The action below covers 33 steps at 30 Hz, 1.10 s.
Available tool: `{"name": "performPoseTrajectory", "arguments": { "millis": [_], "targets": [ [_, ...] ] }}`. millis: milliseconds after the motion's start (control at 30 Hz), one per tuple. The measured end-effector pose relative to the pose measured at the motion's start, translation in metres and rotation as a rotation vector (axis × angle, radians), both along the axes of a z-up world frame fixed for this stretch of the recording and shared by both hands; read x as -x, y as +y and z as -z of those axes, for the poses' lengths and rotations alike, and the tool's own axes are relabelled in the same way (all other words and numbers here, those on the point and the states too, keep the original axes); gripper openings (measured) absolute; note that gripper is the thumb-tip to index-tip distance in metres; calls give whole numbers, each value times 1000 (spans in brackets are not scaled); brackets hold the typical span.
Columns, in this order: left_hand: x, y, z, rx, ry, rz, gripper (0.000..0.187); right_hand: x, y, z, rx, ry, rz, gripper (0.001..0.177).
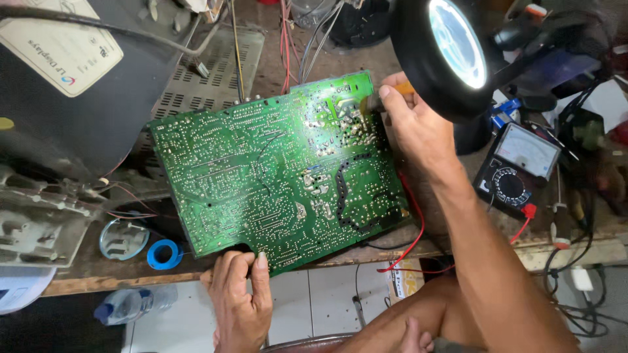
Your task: The person scrapes a green circuit board with a utility knife, then uses a soldering iron and solder wire to solder various points on the board. The person works while sitting on the floor in a cluttered workspace.
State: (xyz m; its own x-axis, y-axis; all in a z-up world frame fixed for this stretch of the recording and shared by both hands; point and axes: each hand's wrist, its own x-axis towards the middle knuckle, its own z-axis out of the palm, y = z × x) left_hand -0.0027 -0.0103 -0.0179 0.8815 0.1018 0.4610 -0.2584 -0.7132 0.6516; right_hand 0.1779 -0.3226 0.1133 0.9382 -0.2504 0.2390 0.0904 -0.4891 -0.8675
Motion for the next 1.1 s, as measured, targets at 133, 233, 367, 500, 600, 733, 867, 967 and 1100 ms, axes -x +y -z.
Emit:
{"name": "performPoseTrajectory", "arguments": {
  "millis": [133, 233, 367, 500, 600, 733, 867, 967, 1100],
  "targets": [
    [1, 2, 1, -15, 10, -2, 14, 8, 6, -21, 154, 22, 19, 11],
    [0, 1, 3, -29, 26, -9, 17, 3, 3, -24, 252, 252, 52, 27],
    [3, 1, -1, -23, 38, -10, 18, 0, -3, -5, 92, -65, -149, 8],
    [2, 0, 1, -8, 39, -16, 18, 3, -10, -10, 184, 73, -116, 9],
    [1, 2, 2, -24, 36, -9, 16, -14, -11, 5, 114, -142, -119, 12],
    [2, 2, -1, -27, 75, -10, 19, -4, -10, -5, 204, -145, -107, 11],
    [2, 0, 3, -22, 30, -5, 17, -12, -11, -8, 221, -76, -86, 8],
    [4, 3, 0, -35, 47, -10, 17, -9, -7, -5, 176, -62, -62, 13],
    [2, 2, 4, -35, 33, 1, 15, -4, -13, -20, 371, 82, -29, 13]
  ]
}}
